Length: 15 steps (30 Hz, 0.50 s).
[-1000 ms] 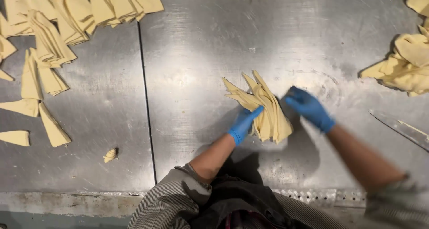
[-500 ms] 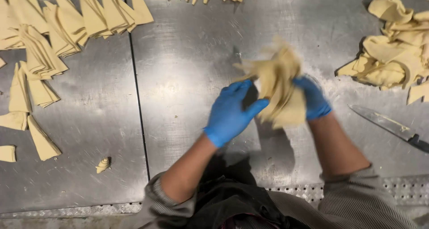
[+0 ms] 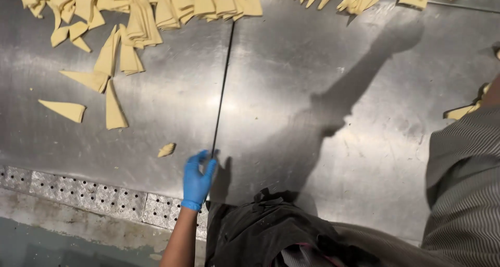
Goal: Rolling triangular pieces of dough into croissant shapes on a stainless steel table.
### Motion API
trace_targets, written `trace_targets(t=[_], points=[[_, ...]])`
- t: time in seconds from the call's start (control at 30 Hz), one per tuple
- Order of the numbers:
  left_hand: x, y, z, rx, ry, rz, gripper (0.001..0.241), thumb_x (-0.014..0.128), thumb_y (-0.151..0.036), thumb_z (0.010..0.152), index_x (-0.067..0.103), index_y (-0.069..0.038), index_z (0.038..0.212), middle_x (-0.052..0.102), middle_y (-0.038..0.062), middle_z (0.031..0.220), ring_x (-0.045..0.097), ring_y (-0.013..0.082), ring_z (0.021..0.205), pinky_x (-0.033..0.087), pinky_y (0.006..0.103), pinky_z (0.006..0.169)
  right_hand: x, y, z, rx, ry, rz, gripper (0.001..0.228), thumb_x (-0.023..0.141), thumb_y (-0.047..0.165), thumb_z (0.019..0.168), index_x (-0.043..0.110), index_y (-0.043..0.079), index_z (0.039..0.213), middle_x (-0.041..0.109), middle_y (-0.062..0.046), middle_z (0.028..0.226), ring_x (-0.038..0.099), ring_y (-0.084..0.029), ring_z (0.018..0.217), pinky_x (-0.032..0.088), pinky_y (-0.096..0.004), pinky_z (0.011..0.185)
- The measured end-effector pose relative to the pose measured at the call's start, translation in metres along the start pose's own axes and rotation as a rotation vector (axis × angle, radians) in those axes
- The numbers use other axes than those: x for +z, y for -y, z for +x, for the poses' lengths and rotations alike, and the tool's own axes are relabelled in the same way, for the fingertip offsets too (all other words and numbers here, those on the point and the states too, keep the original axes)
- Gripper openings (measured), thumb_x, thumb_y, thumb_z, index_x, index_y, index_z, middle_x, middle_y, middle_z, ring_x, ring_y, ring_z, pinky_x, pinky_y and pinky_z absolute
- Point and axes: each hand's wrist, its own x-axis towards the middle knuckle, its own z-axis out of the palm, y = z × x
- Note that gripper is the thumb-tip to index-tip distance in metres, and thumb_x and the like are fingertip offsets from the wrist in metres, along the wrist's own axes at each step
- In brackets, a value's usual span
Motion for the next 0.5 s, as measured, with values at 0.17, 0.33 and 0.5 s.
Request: trace_targets(t=[0.17,0.33,0.5], points=[[-0.06,0.042,0.011,0.192,-0.52,0.573,0.075,0.083,-0.029,0.08,0.052,0.004,0.14,0.05,0.03,0.143,0.041,0.0497,0.136,0.036,0.0559,0.11,0.129,-0.07,-0.08,-0.116,-0.075,-0.256,0.006,0.06,0.008,0.111,0.062,0.01,0.105,0.065,-0.003,0.089,0.065,-0.015,0.074,0.054,-0.031,0.064],[-0.081,0.119,0.013,0.192,-0.563,0.318,0.076,0.082,-0.029,0.086,0.048,0.005,0.145,0.046,0.032,0.148,0.04,0.0491,0.14,0.035,0.0545,0.116,0.32,-0.17,-0.256,-0.031,0.317,-0.516,0.017,0.067,0.016,0.109,0.071,0.0,0.114,0.071,-0.007,0.094,0.066,-0.014,0.08,0.056,-0.03,0.072],[-0.149,0.141,-0.038,0.177,-0.553,-0.044,0.071,0.076,-0.029,0.09,0.046,0.003,0.146,0.048,0.028,0.149,0.048,0.0413,0.14,0.041,0.0465,0.116,0.534,-0.19,-0.395,-0.165,0.671,-0.675,0.025,0.073,0.021,0.097,0.075,0.002,0.113,0.074,-0.011,0.106,0.071,-0.02,0.093,0.056,-0.033,0.082]])
